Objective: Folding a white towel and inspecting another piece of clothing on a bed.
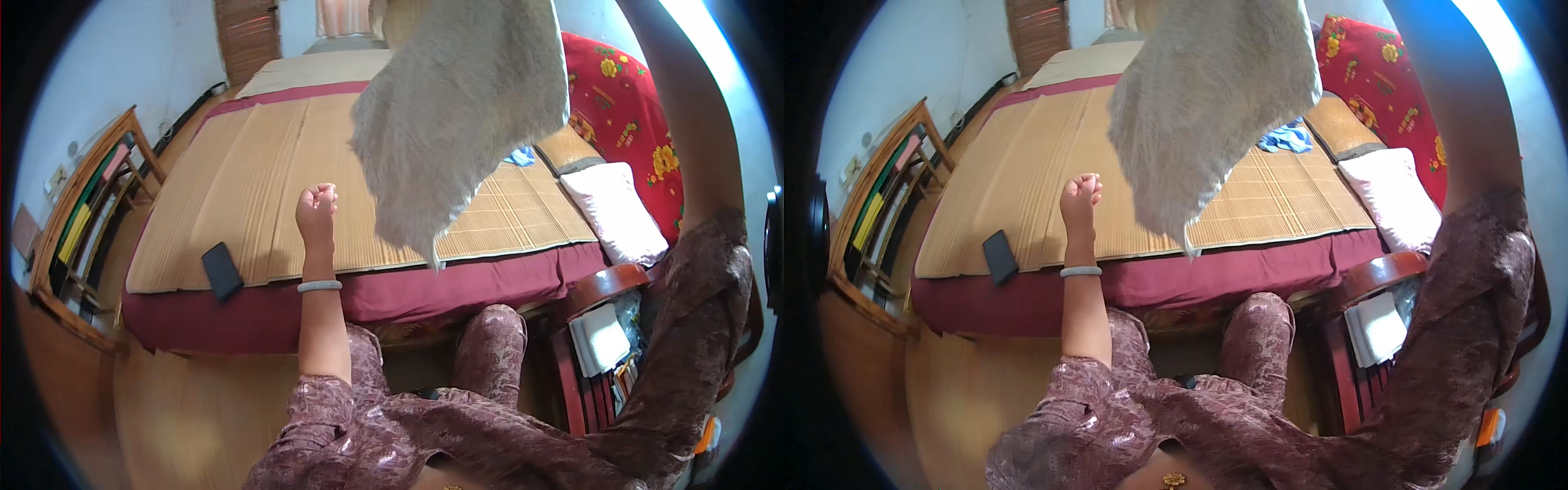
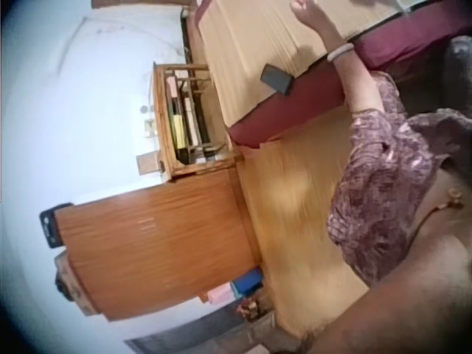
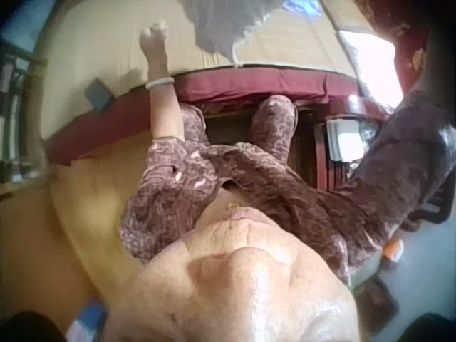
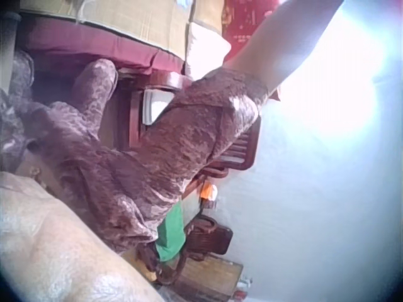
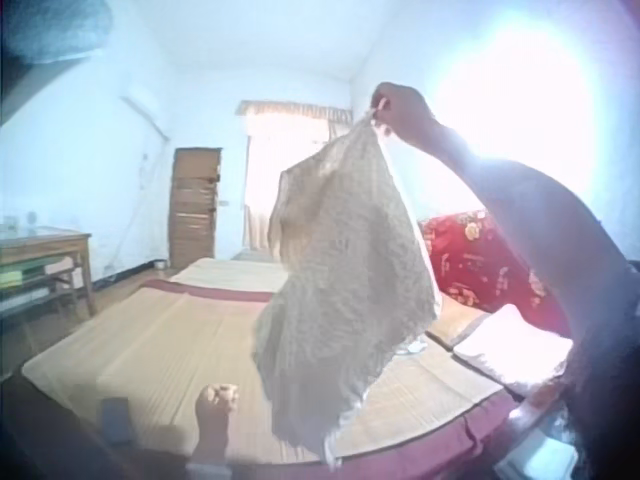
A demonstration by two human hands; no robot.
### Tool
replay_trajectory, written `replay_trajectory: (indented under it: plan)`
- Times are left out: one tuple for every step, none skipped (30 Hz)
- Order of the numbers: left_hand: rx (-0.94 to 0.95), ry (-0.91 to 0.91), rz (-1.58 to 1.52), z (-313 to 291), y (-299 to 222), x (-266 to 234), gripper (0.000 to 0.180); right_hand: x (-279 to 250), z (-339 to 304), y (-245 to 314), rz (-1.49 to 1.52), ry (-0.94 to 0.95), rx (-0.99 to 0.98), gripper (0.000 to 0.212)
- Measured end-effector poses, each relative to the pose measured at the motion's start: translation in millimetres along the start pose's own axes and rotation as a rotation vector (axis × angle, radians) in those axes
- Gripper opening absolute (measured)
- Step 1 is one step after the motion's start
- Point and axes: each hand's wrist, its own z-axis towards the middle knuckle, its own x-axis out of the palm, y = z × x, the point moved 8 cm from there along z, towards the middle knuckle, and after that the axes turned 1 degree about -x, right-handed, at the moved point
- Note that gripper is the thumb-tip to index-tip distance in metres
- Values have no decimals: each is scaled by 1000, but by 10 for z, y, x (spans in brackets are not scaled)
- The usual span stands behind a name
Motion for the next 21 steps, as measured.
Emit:
replay_trajectory:
  plan:
    - [17, -11, -6, -23, -87, -34, 10, -135, -26, 26, 6, -13, -15, 7]
    - [111, -49, -8, -52, -231, -89, 9, -245, -70, 9, -9, -23, 19, 7]
    - [202, -78, -16, -86, -346, -77, 9, -380, -125, -40, -34, -31, 54, 7]
    - [213, -60, 82, -157, -508, -331, 12, -250, -195, -76, 38, -43, 54, 7]
    - [216, -116, 130, -233, -643, -556, 12, -79, -287, -40, 149, -59, 66, 7]
    - [133, 39, -159, -221, -685, -310, 16, -257, -275, -11, 157, -68, 60, 6]
    - [45, 197, -442, -240, -755, -52, 20, -411, -272, 46, 128, -67, 46, 6]
    - [50, 220, -452, -265, -930, 135, 20, -600, -344, 97, 147, -56, 53, 7]
    - [24, 292, -289, -320, -1093, 134, 27, -428, -414, 135, 239, -42, 66, 7]
    - [-15, 362, -126, -408, -1219, 144, 33, -222, -492, 210, 288, -44, 73, 7]
    - [-8, 353, -121, -554, -1491, 182, 33, -161, -517, 305, 356, -18, 61, 8]
    - [34, 459, -36, -736, -1745, 420, 39, -134, -594, 331, 403, 14, 56, 8]
    - [87, 593, 26, -896, -1892, 721, 46, -267, -660, 336, 354, 14, 55, 8]
    - [67, 551, 63, -911, -1847, 681, 46, 62, -796, 470, 499, 70, 59, 8]
    - [238, 638, 61, -1039, -2013, 862, 47, -40, -834, 598, 547, 121, 46, 8]
    - [395, 699, 82, -1149, -2128, 983, 47, -13, -906, 690, 553, 169, 58, 8]
    - [395, 705, 83, -1196, -2156, 1074, 47, 29, -964, 680, 586, 208, 43, 10]
    - [407, 662, 129, -1207, -2171, 1119, 43, 74, -1018, 717, 535, 234, 48, 10]
    - [419, 621, 175, -1203, -2169, 1139, 40, 97, -1086, 762, 483, 260, 54, 10]
    - [376, 601, 152, -1100, -2094, 1124, 31, 74, -1142, 754, 484, 261, 61, 10]
    - [373, 603, 159, -1013, -2075, 1085, 31, 33, -1187, 753, 468, 269, 76, 10]
